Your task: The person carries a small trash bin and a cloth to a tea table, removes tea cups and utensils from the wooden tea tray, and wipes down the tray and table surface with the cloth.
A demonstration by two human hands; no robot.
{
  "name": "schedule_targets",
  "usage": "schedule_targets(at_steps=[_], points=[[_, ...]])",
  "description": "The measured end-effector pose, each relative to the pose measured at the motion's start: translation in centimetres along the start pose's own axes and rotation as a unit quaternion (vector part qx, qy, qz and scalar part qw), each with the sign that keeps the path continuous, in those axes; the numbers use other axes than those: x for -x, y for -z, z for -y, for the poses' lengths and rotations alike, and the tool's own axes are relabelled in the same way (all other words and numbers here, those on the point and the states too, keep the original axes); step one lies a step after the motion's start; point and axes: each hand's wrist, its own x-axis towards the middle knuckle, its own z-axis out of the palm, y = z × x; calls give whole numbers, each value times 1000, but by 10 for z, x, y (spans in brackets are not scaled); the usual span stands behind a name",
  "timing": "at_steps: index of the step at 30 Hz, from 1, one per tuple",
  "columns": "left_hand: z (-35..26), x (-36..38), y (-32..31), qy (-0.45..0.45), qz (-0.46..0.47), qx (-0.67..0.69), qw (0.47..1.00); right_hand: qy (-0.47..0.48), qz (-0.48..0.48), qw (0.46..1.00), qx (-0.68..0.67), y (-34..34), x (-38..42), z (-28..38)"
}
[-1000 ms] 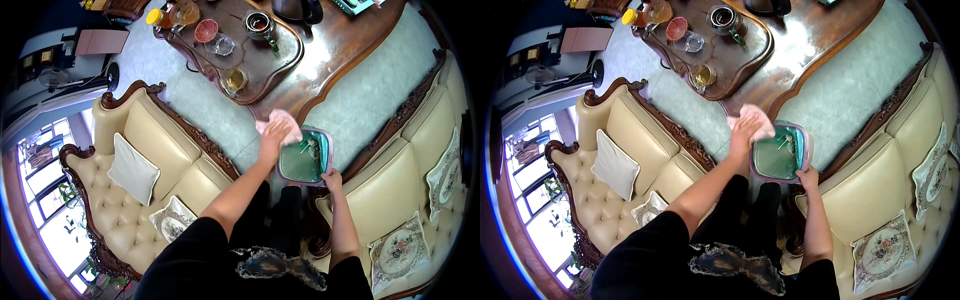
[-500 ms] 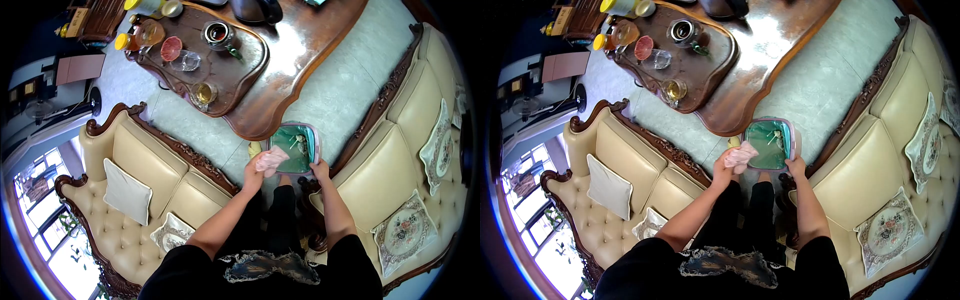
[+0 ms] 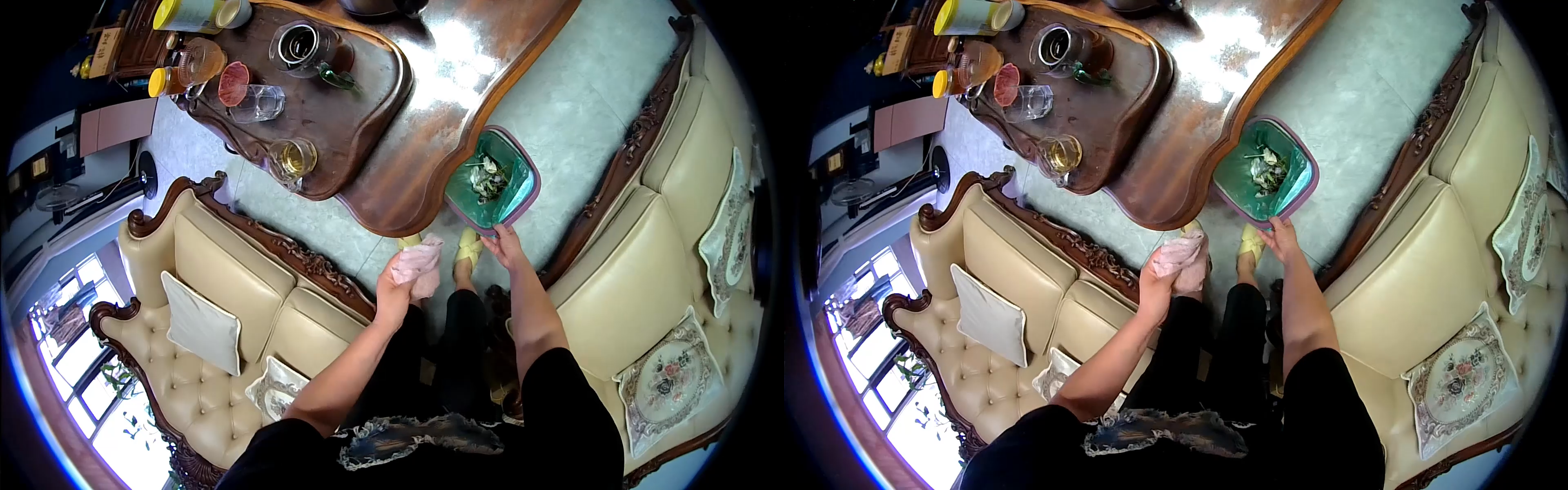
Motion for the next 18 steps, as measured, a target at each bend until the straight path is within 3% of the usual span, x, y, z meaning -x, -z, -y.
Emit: schedule_targets(at_steps=[6, 8, 12, 14, 16, 18], points=[[8, 6, 3, 2, -14, 2, 1000, -34, 64, 997, -7, -1, -45, -46], [11, 6, 8, 4, -13, 5, 1000, 1, -30, 1000, 0, 1, -59, -62], [13, 8, 13, 8, -7, -10, 1000, 55, -72, 996, -10, -9, -50, -60], [13, 8, 10, 7, -15, 3, 1000, -34, -67, 995, 72, -13, -43, -50], [12, 9, 5, 9, -25, 7, 1000, -9, -43, 994, 103, -7, -39, -49], [8, 8, -3, 8, -32, 24, 999, -46, -17, 942, 332, 1, -32, -43]])
